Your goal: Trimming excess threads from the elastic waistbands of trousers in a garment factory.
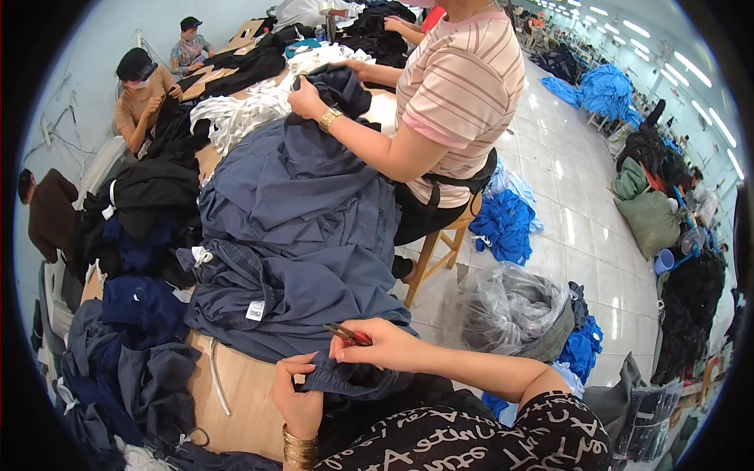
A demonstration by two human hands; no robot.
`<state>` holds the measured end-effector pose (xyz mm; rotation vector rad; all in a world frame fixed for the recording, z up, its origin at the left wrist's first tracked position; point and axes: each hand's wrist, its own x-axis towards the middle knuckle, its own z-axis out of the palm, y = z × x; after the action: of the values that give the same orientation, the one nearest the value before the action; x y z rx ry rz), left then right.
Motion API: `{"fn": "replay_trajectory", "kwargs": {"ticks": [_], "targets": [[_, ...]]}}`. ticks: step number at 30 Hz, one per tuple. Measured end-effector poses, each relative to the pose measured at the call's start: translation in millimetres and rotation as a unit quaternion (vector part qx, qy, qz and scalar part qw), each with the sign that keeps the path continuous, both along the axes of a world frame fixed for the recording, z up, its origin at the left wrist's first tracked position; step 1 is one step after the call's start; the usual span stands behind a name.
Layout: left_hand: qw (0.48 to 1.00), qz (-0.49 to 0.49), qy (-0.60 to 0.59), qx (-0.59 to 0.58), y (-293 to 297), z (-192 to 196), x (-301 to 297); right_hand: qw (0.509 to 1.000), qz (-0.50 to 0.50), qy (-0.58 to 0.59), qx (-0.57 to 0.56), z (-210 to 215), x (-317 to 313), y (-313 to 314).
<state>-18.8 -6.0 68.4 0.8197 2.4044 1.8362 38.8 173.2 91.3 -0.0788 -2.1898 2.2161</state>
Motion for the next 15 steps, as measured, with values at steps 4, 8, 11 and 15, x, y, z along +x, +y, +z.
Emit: {"fn": "replay_trajectory", "kwargs": {"ticks": [4,8,11,15], "targets": [[1.0,-0.004,-0.009,-0.02,-9.8,-2.2,-4.1,0.975,0.093,-0.148,-0.137,15.9,-1.0,9.8],[0.981,-0.161,-0.079,-0.07,-23.2,13.5,-16.4,0.995,0.038,-0.088,-0.037,15.2,-1.1,7.8],[0.955,-0.248,-0.083,-0.142,-28.7,33.8,-29.4,0.998,0.038,-0.041,0.022,2.1,0.5,0.9],[0.972,-0.106,-0.126,-0.17,-32.3,46.3,-34.6,0.985,0.027,0.021,0.171,4.7,-11.2,-17.7]]}}
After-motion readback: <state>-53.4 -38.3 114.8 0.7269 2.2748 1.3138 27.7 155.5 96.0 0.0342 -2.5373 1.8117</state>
